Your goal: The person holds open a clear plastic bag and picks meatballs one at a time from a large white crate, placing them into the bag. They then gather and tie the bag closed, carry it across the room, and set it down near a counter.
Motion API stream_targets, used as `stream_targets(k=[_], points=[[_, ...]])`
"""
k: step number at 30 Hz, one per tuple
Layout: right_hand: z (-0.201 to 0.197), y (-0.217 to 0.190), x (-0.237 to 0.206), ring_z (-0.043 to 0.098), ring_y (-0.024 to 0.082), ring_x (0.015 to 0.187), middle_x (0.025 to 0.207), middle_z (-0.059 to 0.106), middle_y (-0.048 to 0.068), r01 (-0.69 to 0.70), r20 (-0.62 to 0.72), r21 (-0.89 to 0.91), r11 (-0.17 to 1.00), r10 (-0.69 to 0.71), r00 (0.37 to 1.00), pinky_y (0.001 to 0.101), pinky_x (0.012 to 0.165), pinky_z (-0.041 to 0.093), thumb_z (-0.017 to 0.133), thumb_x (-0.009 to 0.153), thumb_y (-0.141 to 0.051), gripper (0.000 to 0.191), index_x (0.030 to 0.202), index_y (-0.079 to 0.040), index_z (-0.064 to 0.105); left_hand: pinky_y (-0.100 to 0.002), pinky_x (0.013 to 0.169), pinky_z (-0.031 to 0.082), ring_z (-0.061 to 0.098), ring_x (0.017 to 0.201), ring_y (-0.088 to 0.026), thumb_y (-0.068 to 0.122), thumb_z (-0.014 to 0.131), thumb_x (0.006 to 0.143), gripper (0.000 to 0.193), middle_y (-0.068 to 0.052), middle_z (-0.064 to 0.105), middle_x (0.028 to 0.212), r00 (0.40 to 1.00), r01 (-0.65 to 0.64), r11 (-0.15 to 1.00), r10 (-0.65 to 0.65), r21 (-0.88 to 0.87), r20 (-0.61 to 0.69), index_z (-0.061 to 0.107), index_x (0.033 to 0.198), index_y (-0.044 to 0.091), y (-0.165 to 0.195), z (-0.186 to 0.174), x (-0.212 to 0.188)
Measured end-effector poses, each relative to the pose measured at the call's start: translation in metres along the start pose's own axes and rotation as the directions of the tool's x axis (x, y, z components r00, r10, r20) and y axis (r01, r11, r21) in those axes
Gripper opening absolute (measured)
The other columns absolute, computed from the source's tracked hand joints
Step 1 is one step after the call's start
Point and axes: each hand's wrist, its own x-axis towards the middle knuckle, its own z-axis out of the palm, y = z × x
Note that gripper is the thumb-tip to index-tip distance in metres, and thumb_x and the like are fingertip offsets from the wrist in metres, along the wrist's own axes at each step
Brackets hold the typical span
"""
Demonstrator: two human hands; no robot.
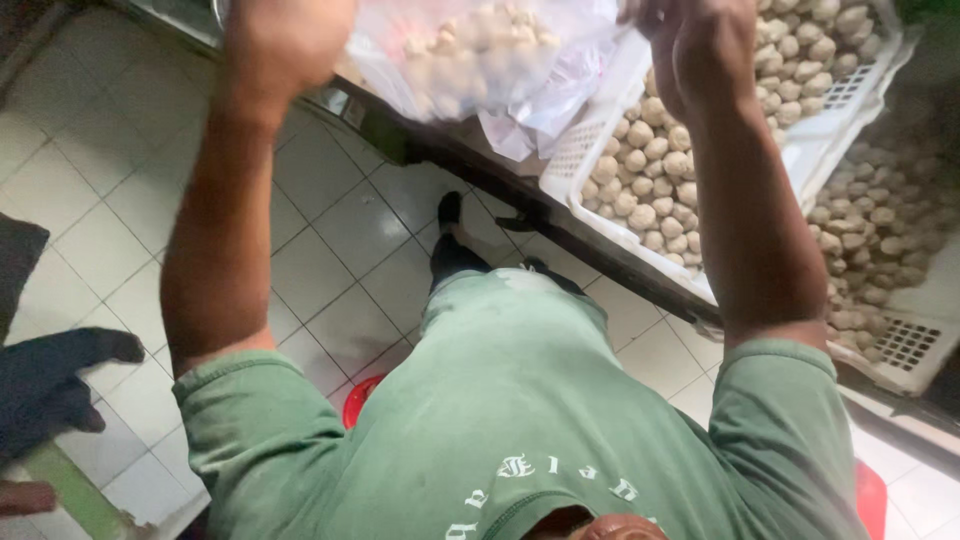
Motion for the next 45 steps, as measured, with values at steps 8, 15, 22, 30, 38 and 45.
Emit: stream_targets(k=[8, 15, 22, 30, 38, 45], points=[[-0.035, 0.043, -0.012, 0.053, 0.016, 0.063, 0.071, 0.048, 0.003, 0.091, -0.154, 0.032, 0.995, -0.085, 0.984, 0.0369, 0.07, 0.055, 0.062, 0.109, -0.009, 0.025, 0.086, -0.01, 0.051, -0.035, 0.061, 0.05, 0.07, 0.067, -0.021, 0.02, 0.065, 0.112, 0.022, -0.012, 0.069, 0.077, 0.986, -0.164, 0.923, 0.151, -0.347, -0.065, 0.074, 0.1, 0.004, -0.081, 0.071, 0.023], [-0.035, 0.025, -0.049, 0.049, 0.011, 0.055, 0.065, 0.047, 0.002, 0.221, -0.399, -0.093, 0.971, -0.24, 0.885, 0.0275, 0.055, 0.042, 0.063, 0.105, -0.009, 0.034, 0.074, -0.004, 0.049, -0.021, 0.041, 0.019, 0.028, 0.046, 0.0, 0.023, 0.058, 0.109, 0.026, 0.01, 0.043, 0.058, 0.923, 0.303, 0.187, 0.187, -0.935, 0.336, 0.074, 0.109, 0.002, -0.022, 0.08, 0.096], [0.004, 0.013, -0.066, 0.058, 0.02, 0.065, 0.074, 0.06, 0.006, -0.413, -0.322, -0.827, 0.382, 0.282, 0.904, 0.035, 0.059, 0.046, 0.071, 0.099, -0.024, 0.026, 0.087, -0.003, 0.067, -0.021, 0.052, 0.024, 0.028, 0.057, -0.002, 0.018, 0.053, 0.109, 0.043, 0.012, 0.033, 0.066, 0.803, 0.565, 0.031, 0.211, -0.825, 0.558, 0.056, 0.15, 0.006, -0.024, 0.095, 0.03], [0.029, 0.043, 0.081, 0.066, 0.031, 0.1, 0.11, 0.065, 0.011, 0.061, 0.052, -0.987, 0.151, -0.063, 0.997, 0.0418, 0.085, 0.055, 0.078, 0.104, -0.018, 0.016, 0.115, -0.009, 0.073, -0.023, 0.054, 0.028, 0.025, 0.057, -0.004, 0.019, 0.047, 0.108, 0.054, 0.009, 0.026, 0.067, 0.72, 0.642, 0.034, 0.316, -0.766, 0.618, 0.039, 0.161, 0.01, -0.021, 0.096, -0.006], [-0.014, 0.155, 0.186, 0.065, 0.032, 0.1, 0.114, 0.062, 0.011, 0.281, 0.283, -0.959, 0.036, 0.152, 0.947, 0.0447, 0.076, 0.054, 0.075, 0.089, -0.013, 0.029, 0.116, -0.023, 0.078, -0.022, 0.056, 0.03, 0.031, 0.061, -0.004, 0.02, 0.049, 0.11, 0.054, 0.009, 0.032, 0.072, 0.803, 0.523, 0.08, 0.288, -0.849, 0.522, 0.043, 0.161, 0.007, -0.01, 0.093, 0.032], [-0.066, 0.145, 0.172, 0.069, 0.032, 0.079, 0.093, 0.072, 0.011, 0.151, 0.129, -0.982, 0.114, -0.181, 0.975, 0.0426, 0.07, 0.054, 0.072, 0.101, -0.011, 0.006, 0.102, -0.007, 0.075, -0.02, 0.051, 0.029, 0.032, 0.058, -0.002, 0.021, 0.056, 0.105, 0.061, 0.012, 0.054, 0.086, 0.729, 0.519, 0.136, 0.445, -0.844, 0.521, 0.038, 0.161, 0.006, 0.02, 0.101, 0.084]])
